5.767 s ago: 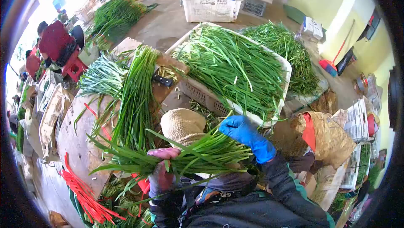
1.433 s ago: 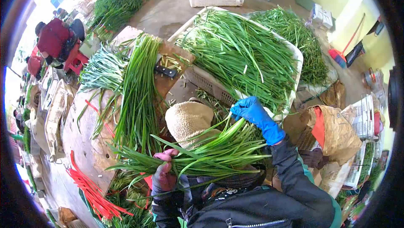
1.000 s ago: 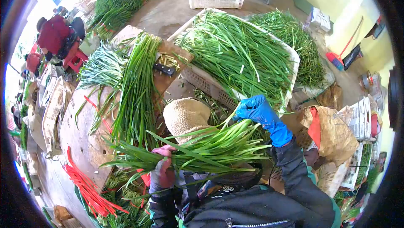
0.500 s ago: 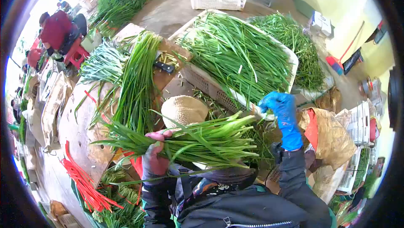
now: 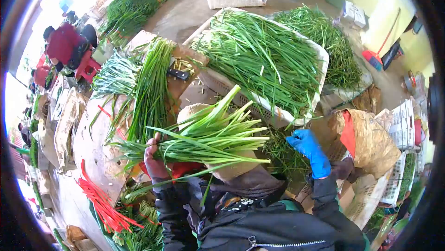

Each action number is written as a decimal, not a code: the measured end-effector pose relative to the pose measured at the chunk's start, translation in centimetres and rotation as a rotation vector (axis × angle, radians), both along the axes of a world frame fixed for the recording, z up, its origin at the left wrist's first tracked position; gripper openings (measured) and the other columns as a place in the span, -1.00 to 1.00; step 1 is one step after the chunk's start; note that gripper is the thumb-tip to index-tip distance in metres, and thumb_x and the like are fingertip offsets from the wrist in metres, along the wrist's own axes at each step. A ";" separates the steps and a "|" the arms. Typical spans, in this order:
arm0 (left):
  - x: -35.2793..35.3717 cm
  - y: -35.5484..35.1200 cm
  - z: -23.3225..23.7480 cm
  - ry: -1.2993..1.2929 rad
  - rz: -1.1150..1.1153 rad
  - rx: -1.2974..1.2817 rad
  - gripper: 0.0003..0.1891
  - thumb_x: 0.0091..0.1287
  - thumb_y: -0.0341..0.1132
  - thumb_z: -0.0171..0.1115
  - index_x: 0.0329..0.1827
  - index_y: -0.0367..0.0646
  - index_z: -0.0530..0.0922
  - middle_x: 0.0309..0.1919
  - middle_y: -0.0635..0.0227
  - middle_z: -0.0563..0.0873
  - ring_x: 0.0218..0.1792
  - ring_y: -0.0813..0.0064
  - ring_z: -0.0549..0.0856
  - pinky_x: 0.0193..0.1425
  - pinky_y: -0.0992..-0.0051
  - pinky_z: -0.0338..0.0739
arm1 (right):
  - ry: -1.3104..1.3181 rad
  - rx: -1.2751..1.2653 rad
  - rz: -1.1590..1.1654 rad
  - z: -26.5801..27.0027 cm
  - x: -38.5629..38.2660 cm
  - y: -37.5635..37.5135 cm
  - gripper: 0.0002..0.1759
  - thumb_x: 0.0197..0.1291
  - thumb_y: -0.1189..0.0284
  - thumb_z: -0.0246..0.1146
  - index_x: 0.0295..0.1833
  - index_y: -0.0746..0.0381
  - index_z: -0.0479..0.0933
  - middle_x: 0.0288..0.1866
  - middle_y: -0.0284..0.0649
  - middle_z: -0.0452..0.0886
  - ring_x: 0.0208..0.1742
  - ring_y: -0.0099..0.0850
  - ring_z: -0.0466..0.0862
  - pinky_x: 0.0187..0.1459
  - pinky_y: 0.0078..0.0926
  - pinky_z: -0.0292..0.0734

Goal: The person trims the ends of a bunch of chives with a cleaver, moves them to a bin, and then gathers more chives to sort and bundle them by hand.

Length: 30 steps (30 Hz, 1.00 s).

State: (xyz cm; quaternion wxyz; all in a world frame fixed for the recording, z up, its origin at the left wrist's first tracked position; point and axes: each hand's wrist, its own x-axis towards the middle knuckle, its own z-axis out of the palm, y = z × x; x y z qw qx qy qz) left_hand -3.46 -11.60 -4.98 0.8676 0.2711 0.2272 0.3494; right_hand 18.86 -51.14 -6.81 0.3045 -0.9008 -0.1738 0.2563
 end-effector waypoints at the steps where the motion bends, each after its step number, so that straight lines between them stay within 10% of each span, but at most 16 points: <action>1: -0.3 0.0 -0.4 -0.015 -0.034 0.007 -0.73 0.13 -0.40 0.04 -0.10 -0.17 0.53 0.01 0.22 0.62 0.07 0.18 0.55 0.15 0.15 0.49 | 0.042 0.140 -0.051 -1.0 0.1 0.2 -0.78 0.18 0.44 0.25 -0.47 0.31 0.51 -0.64 -0.42 0.47 -0.61 -0.63 0.41 -0.55 -0.63 0.33; 6: -0.5 -1.8 0.1 0.041 0.039 0.077 -0.74 0.14 -0.38 0.05 -0.10 -0.15 0.51 0.01 0.22 0.61 0.02 0.20 0.58 0.13 0.15 0.51 | 0.241 0.859 -0.153 2.5 -0.7 5.0 -0.58 0.15 0.23 0.32 -0.01 0.32 0.55 -0.32 -0.36 0.61 -0.34 -0.59 0.56 -0.26 -0.60 0.52; 9: -1.5 -2.4 0.4 0.069 -0.060 0.059 -0.75 0.16 -0.34 0.07 -0.08 -0.09 0.49 0.04 0.19 0.59 -0.01 0.21 0.60 0.11 0.15 0.52 | 0.065 0.831 0.091 3.1 -0.8 8.4 -0.41 0.17 0.19 0.30 0.18 0.37 0.42 -0.16 -0.35 0.62 -0.20 -0.56 0.61 -0.15 -0.57 0.55; 12: -3.4 -4.2 2.3 0.229 -0.241 -0.024 -0.73 0.21 -0.21 0.13 -0.02 0.05 0.45 0.00 0.13 0.57 -0.12 0.26 0.62 -0.08 0.23 0.63 | -0.409 0.723 0.170 2.4 -0.9 12.8 -0.75 0.20 0.37 0.25 -0.09 0.30 0.58 -0.32 -0.20 0.64 -0.32 -0.51 0.60 -0.22 -0.55 0.52; 17: -7.4 -6.4 1.0 0.187 -0.587 0.249 -0.68 0.12 -0.27 0.28 -0.17 -0.08 0.34 -0.24 0.39 0.49 -0.13 0.37 0.60 -0.10 0.24 0.63 | -0.348 0.748 0.215 7.6 3.7 17.0 -0.85 0.24 0.44 0.20 -0.19 0.31 0.60 -0.43 -0.30 0.63 -0.38 -0.59 0.55 -0.29 -0.59 0.49; 20: -4.2 -9.9 3.7 0.154 -0.208 0.090 -0.76 0.12 -0.37 0.24 -0.19 -0.08 0.39 -0.28 0.33 0.57 -0.12 0.31 0.63 0.00 0.11 0.57 | -0.481 0.839 0.217 8.1 6.0 18.2 -0.83 0.24 0.42 0.21 -0.20 0.30 0.60 -0.42 -0.28 0.64 -0.38 -0.55 0.58 -0.28 -0.57 0.49; 30: -3.0 -6.3 -2.6 -0.157 -0.147 -0.134 -0.74 0.25 -0.46 0.09 -0.04 0.07 0.38 0.01 0.15 0.55 0.08 -0.01 0.55 0.09 -0.11 0.51 | -0.152 0.820 0.018 8.2 2.9 8.4 -0.91 0.14 0.50 0.26 -0.29 0.30 0.62 -0.42 -0.34 0.65 -0.37 -0.61 0.58 -0.27 -0.57 0.52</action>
